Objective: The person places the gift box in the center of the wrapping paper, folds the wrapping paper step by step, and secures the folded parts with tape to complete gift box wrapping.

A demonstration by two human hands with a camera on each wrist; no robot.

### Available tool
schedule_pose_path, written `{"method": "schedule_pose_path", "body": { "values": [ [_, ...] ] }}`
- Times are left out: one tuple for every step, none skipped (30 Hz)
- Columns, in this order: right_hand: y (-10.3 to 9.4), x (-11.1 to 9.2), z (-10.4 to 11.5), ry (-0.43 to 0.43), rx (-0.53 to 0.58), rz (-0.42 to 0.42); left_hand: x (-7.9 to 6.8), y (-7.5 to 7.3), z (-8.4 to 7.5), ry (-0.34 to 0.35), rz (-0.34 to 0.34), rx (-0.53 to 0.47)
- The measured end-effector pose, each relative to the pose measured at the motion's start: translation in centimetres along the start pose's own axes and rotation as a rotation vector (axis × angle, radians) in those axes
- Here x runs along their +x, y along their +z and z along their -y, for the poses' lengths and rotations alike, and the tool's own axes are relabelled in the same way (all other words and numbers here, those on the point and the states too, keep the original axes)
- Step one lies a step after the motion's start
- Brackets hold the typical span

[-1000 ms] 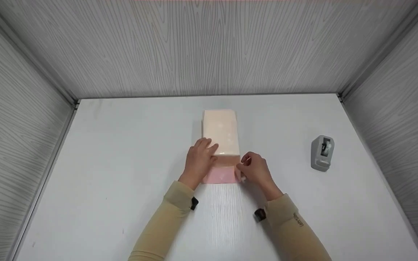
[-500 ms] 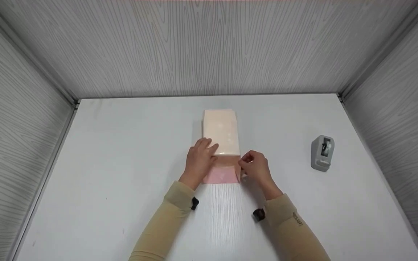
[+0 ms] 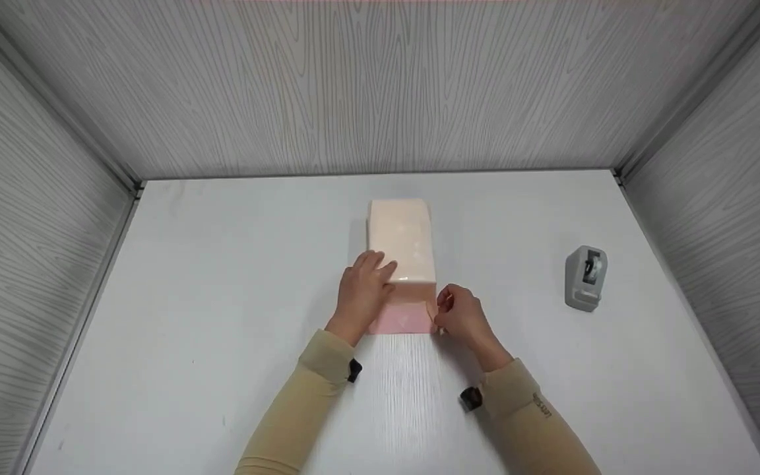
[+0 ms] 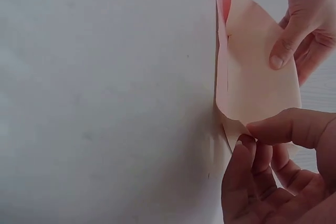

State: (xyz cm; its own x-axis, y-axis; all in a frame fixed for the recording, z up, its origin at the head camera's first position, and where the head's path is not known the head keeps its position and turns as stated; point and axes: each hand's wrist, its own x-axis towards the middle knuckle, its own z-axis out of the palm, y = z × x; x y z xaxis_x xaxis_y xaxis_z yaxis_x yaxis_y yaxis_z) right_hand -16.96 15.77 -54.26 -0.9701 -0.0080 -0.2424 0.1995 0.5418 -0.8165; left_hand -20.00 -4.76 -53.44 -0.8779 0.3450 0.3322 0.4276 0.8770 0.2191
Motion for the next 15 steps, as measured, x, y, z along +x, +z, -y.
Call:
{"method": "schedule_pose_path", "body": {
  "values": [
    [-0.02,-0.02,0.06,-0.001,-0.017,0.003,-0.01,0.00,0.00,0.000,-0.001,-0.003],
    [-0.01,-0.03,0.12,0.002,-0.028,0.003,-0.01,0.00,0.00,0.000,-0.001,-0.008],
    [0.01,-0.03,0.13,0.007,-0.034,0.003,-0.01,0.00,0.00,0.000,-0.002,-0.012],
    [0.04,-0.03,0.15,0.013,-0.036,0.004,0.00,0.03,0.02,0.001,-0.004,-0.013],
    [0.07,-0.04,0.16,0.020,-0.037,0.005,-0.01,0.02,0.02,0.002,-0.005,-0.013],
    [0.11,-0.06,0.17,0.027,-0.039,0.006,-0.01,0.02,0.02,0.002,-0.007,-0.014],
    [0.15,-0.08,0.17,0.033,-0.039,0.006,0.00,0.02,0.03,0.002,-0.008,-0.014],
    [0.21,-0.09,0.18,0.038,-0.042,0.005,0.00,0.03,0.04,0.004,-0.011,-0.013],
    [0.26,-0.13,0.20,0.039,-0.041,0.006,0.01,0.05,0.06,0.005,-0.012,-0.011],
    [0.29,-0.15,0.20,0.037,-0.041,0.005,0.02,0.07,0.07,0.006,-0.012,-0.010],
    [0.34,-0.16,0.22,0.029,-0.045,0.005,0.03,0.08,0.08,0.007,-0.012,-0.012],
    [0.37,-0.18,0.23,0.019,-0.052,0.002,0.04,0.08,0.08,0.007,-0.011,-0.013],
    [0.40,-0.20,0.25,0.005,-0.059,0.001,0.06,0.09,0.10,0.008,-0.009,-0.015],
    [0.42,-0.21,0.27,-0.014,-0.069,-0.001,0.06,0.09,0.10,0.007,-0.008,-0.019],
    [0.46,-0.20,0.27,-0.039,-0.074,-0.003,0.08,0.09,0.11,0.004,-0.005,-0.021]
  ]
}}
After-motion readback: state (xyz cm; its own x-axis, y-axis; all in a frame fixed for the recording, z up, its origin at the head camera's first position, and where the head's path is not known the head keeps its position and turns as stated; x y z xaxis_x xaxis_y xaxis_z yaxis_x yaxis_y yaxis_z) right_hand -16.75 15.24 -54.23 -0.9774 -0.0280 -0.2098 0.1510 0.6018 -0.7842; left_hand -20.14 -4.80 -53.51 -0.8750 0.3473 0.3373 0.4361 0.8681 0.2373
